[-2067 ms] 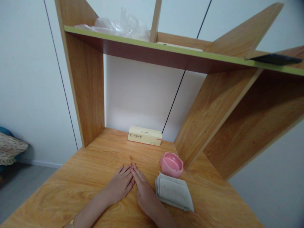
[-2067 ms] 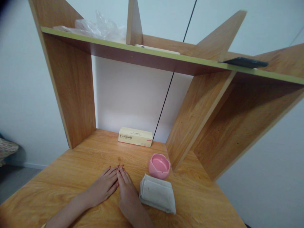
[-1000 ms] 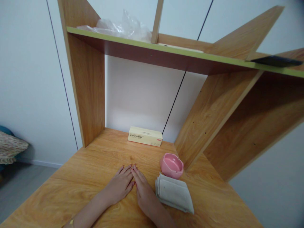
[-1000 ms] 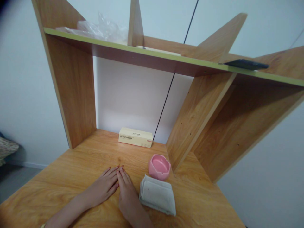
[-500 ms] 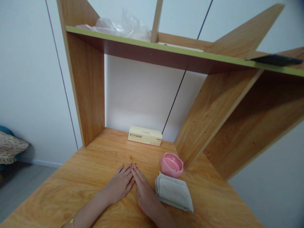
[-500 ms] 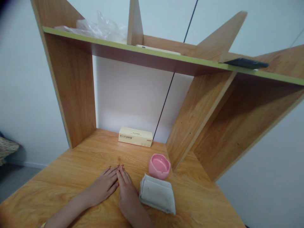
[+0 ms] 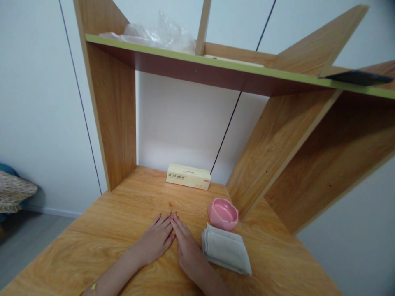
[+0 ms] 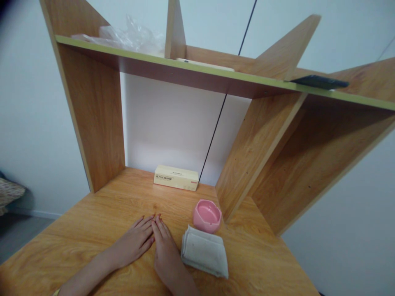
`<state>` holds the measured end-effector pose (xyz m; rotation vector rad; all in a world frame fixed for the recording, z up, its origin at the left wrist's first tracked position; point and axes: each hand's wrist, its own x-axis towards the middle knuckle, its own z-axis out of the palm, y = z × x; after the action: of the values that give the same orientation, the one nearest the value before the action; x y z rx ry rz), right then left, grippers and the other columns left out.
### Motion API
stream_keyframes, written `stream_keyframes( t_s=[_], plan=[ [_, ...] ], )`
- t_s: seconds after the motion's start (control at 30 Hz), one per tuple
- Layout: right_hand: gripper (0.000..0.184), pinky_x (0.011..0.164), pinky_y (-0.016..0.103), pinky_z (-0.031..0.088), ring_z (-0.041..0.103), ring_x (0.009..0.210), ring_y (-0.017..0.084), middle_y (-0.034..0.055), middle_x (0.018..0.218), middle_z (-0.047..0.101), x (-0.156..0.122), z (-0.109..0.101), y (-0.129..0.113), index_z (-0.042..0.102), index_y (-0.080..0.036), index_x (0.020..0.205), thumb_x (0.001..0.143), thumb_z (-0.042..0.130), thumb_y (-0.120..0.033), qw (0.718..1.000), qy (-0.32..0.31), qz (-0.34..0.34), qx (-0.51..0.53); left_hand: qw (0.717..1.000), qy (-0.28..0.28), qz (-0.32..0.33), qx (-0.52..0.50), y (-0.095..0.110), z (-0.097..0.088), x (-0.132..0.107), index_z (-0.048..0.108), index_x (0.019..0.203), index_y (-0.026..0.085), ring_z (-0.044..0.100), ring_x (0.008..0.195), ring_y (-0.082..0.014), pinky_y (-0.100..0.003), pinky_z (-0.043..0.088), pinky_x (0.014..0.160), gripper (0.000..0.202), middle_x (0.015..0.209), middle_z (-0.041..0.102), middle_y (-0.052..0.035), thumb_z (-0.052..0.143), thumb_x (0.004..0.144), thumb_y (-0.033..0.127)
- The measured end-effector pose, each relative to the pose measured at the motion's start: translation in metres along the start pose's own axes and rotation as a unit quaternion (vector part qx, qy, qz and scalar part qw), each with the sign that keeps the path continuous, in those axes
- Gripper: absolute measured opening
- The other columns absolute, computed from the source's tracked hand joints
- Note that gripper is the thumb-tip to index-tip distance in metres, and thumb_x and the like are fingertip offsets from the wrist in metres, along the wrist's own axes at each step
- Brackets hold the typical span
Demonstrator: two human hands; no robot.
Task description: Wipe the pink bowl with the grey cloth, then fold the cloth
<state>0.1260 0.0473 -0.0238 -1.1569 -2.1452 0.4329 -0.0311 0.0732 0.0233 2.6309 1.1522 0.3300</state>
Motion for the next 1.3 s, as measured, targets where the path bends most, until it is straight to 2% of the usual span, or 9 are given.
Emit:
stream_keyframes(
  t_s=[1.3],
  plan=[
    [0.060, 0.105, 0.042, 0.026, 0.021, 0.130, 0.016, 0.0067, 0.142, 0.025, 0.0018, 0.0019, 0.0034, 0.020, -0.018, 0.137, 0.080, 0.028, -0.004, 1.000, 0.006, -0.014, -0.008, 1.000, 0.007, 0.001, 0.008, -0.0010, 0.0033, 0.0015, 0.039, 0.128, 0.017, 0.032, 0.124, -0.0219, -0.044, 0.025, 0.103, 0.042, 0.133, 0.041, -0.0087, 0.036, 0.087, 0.028]
  ],
)
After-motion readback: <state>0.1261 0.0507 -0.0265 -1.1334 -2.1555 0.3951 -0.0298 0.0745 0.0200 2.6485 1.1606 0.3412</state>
